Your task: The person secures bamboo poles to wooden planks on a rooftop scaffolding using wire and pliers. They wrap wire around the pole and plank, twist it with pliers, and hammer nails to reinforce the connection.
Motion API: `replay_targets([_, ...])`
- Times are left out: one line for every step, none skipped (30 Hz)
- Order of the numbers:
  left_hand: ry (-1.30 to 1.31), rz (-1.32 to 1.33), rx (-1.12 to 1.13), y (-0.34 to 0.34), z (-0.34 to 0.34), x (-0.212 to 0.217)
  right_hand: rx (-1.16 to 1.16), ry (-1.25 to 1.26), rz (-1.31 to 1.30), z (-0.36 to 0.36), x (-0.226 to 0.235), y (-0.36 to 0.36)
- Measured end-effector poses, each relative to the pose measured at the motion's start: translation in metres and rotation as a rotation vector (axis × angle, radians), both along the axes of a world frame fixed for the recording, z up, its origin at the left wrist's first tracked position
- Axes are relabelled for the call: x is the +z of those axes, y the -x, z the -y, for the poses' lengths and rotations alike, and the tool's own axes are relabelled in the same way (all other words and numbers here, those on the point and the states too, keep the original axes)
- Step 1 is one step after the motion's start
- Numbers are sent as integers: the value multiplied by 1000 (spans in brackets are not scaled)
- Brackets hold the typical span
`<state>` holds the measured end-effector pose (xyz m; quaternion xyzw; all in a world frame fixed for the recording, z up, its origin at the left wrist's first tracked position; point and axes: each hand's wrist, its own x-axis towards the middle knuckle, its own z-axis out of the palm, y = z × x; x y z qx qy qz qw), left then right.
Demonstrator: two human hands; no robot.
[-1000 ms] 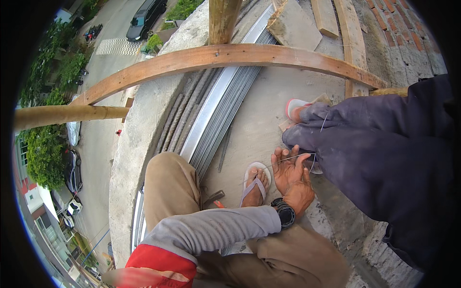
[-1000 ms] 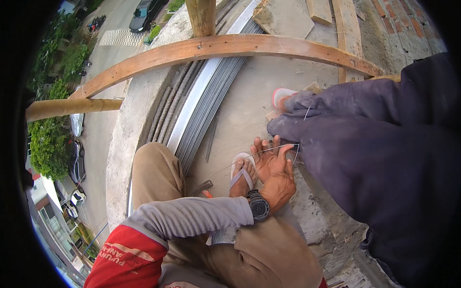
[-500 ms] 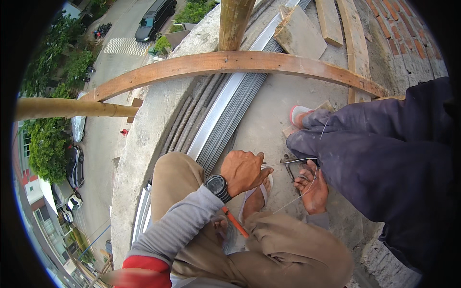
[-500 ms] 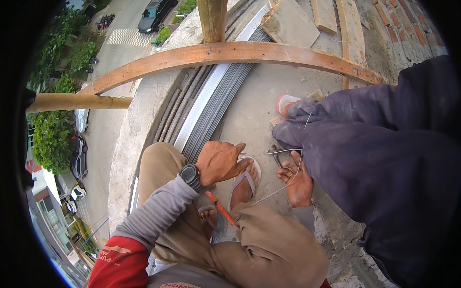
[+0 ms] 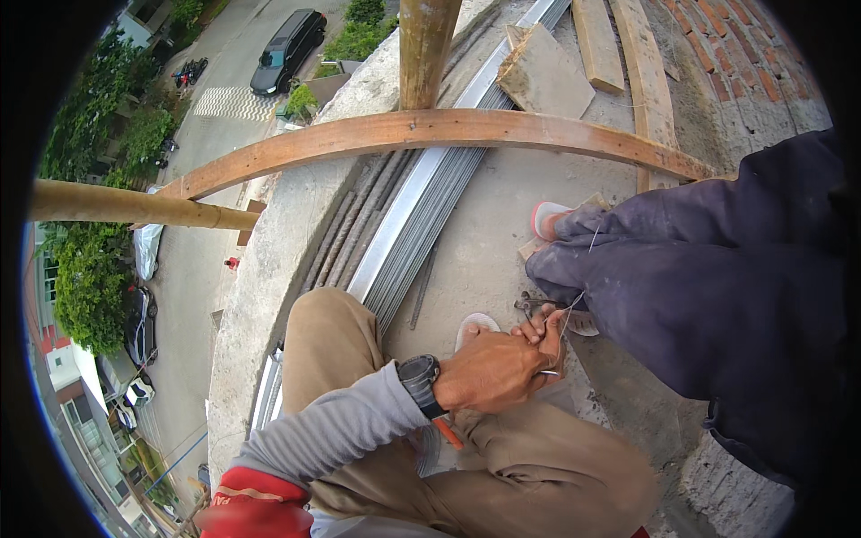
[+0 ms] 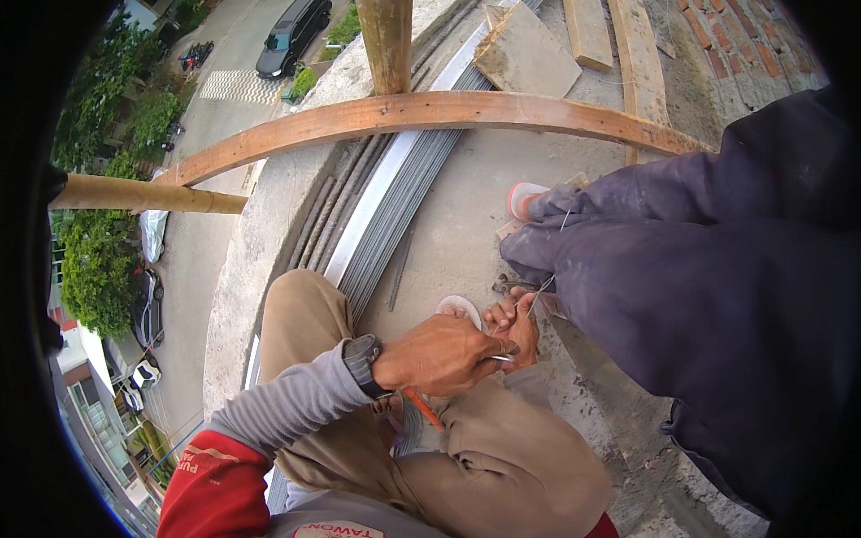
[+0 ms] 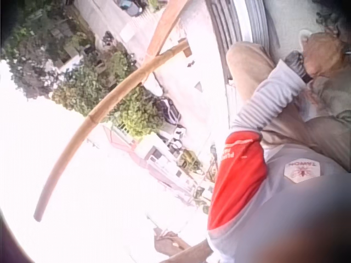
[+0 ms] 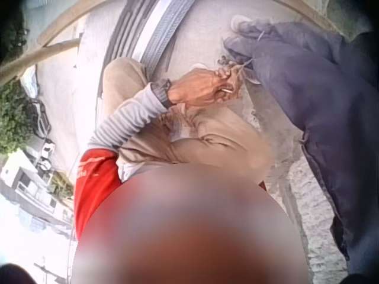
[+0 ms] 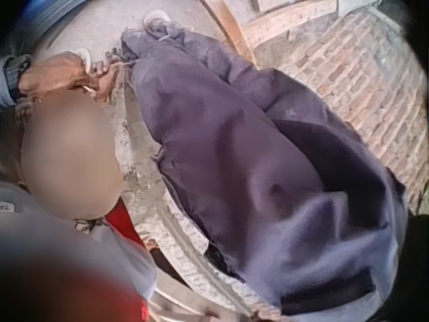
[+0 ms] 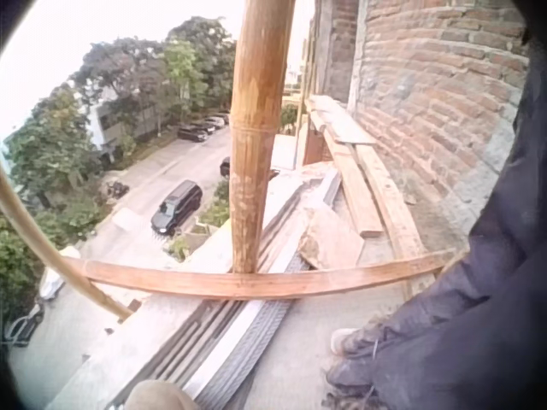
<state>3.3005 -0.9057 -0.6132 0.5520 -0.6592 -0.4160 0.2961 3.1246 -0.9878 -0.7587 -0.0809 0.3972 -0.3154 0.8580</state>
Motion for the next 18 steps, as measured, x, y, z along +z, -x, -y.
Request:
replay_targets([84, 42, -9, 13, 0, -3, 9, -52, 230, -3, -8, -11])
replay_targets([41, -3, -41, 27, 0, -7, 13, -123, 465, -6, -13, -19])
replay_targets([-2, -31, -85, 38, 1, -12, 17, -153, 575, -7, -16, -26])
replay_targets([-46, -58, -125, 47, 3, -16, 32, -179, 692, -8, -17, -31])
replay_targets([-76, -60, -149, 53, 7, -20, 21, -233, 776, -8, -17, -33])
replay_targets([-23, -50, -136, 56, 8, -22, 54, -214, 792, -8, -16, -33])
replay_targets([-13, -28, -152, 57, 10, -22, 71, -214, 777, -8, -15, -30])
replay_targets([2, -7, -164, 55, 12, -21, 74, -226, 761, -7, -12, -24])
replay_targets([-43, 14, -150, 52, 14, -17, 122, -201, 688, -8, -9, -18])
replay_targets([-88, 36, -138, 45, 12, -12, 147, -188, 617, -12, -5, -9])
replay_targets([-132, 59, -129, 36, 8, -5, 185, -176, 544, -16, 0, -1])
replay_targets([-129, 40, -41, 25, 4, 0, 202, -171, 458, -20, 7, 8])
replay_targets([-162, 51, 23, 13, -2, 5, 238, -174, 385, -24, 13, 16])
replay_targets([-227, 35, 68, -2, -4, 7, 283, -188, 306, -29, 22, 25])
replay_targets([-340, 69, 88, -17, -7, 6, 333, -201, 223, -35, 32, 31])
replay_targets([-382, 34, 172, -30, -13, 6, 387, -213, 145, -39, 42, 37])
replay_targets([-436, 19, 256, -42, -20, 5, 436, -222, 82, -43, 53, 42])
replay_targets([-393, 52, 336, -53, -25, 2, 474, -218, 29, -45, 64, 46])
